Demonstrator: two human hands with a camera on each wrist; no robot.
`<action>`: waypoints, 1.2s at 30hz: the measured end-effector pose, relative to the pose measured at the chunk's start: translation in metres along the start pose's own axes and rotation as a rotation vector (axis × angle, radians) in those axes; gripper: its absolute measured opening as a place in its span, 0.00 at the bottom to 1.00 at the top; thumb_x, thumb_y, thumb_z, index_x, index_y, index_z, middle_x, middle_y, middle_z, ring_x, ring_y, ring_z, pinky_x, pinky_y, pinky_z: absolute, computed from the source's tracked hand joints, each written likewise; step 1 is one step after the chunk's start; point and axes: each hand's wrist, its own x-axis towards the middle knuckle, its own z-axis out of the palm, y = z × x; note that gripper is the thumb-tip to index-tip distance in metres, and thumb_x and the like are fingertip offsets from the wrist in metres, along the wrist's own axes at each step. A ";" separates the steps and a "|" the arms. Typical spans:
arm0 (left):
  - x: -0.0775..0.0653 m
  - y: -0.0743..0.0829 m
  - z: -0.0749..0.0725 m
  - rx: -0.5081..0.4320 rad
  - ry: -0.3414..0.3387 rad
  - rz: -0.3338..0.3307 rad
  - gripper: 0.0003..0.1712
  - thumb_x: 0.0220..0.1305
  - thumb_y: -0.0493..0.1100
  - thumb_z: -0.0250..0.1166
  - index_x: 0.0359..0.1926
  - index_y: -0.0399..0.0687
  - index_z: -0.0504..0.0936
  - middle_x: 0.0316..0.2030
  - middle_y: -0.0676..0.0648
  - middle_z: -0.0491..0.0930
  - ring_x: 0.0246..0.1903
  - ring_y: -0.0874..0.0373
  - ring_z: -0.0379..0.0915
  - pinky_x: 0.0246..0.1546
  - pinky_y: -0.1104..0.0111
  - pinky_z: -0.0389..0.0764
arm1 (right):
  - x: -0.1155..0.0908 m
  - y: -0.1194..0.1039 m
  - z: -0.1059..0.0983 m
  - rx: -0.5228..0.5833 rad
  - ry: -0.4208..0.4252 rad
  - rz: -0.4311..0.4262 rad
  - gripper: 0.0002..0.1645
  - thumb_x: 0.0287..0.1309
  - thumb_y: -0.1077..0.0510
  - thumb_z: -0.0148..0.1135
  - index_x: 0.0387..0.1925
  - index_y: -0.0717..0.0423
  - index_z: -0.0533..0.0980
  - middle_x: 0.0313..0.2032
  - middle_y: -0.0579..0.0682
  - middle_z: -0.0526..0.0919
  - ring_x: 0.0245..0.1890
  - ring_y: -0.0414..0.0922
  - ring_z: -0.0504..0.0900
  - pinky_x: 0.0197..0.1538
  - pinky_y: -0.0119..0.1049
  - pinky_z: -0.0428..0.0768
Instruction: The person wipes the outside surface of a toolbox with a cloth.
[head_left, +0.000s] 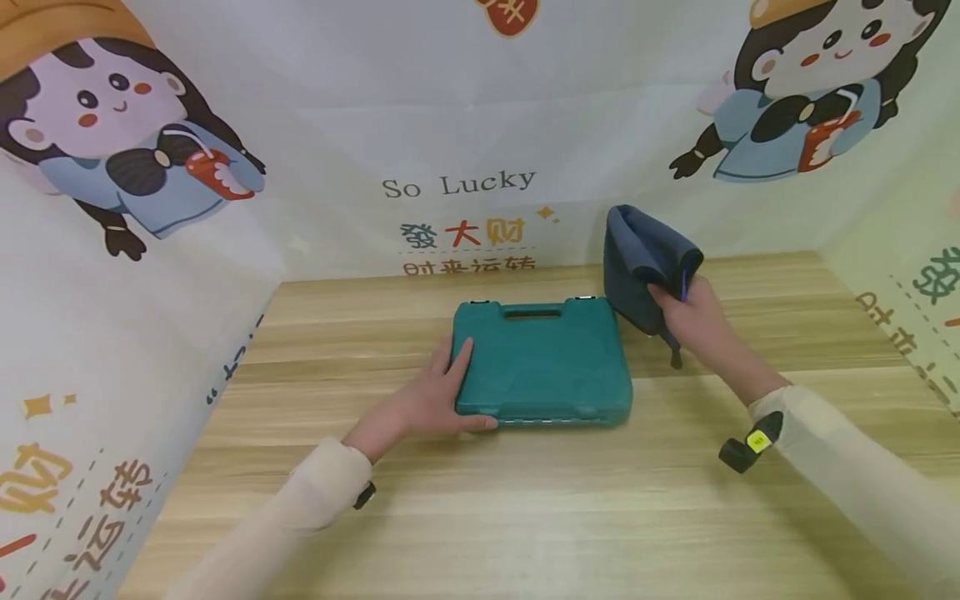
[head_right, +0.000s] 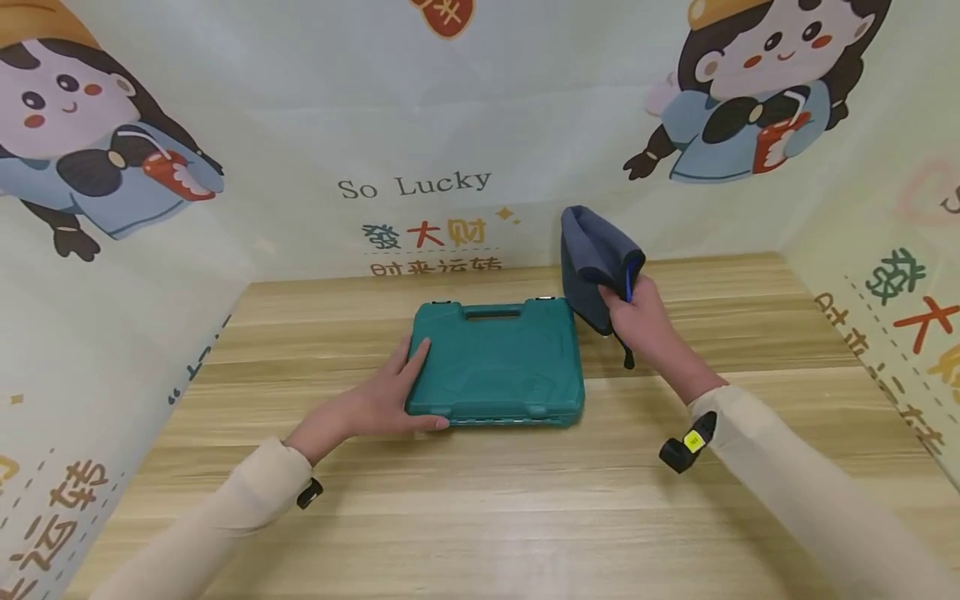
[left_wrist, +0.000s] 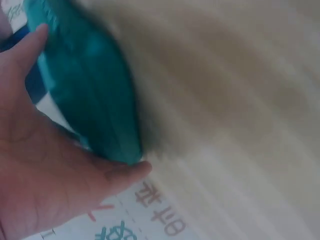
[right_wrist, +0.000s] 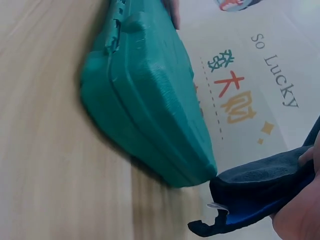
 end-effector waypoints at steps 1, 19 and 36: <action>-0.001 0.001 0.004 0.001 0.012 -0.003 0.68 0.46 0.78 0.56 0.71 0.48 0.29 0.69 0.37 0.24 0.66 0.41 0.39 0.58 0.56 0.60 | 0.003 -0.002 0.002 -0.005 -0.008 -0.004 0.20 0.64 0.57 0.49 0.48 0.73 0.68 0.45 0.66 0.75 0.44 0.53 0.74 0.49 0.46 0.70; 0.004 0.017 0.019 -0.035 0.096 -0.086 0.72 0.46 0.77 0.57 0.69 0.39 0.25 0.67 0.37 0.19 0.61 0.39 0.53 0.56 0.56 0.63 | 0.043 -0.050 0.111 -0.209 -0.239 -0.486 0.39 0.43 0.75 0.48 0.62 0.54 0.64 0.53 0.53 0.72 0.50 0.46 0.70 0.50 0.40 0.68; 0.005 0.019 0.018 0.040 0.059 -0.122 0.70 0.46 0.80 0.52 0.69 0.38 0.28 0.68 0.34 0.24 0.59 0.37 0.58 0.54 0.49 0.64 | 0.038 -0.044 0.145 -0.797 -0.720 -0.572 0.42 0.57 0.71 0.49 0.71 0.52 0.48 0.70 0.54 0.46 0.67 0.55 0.46 0.65 0.43 0.50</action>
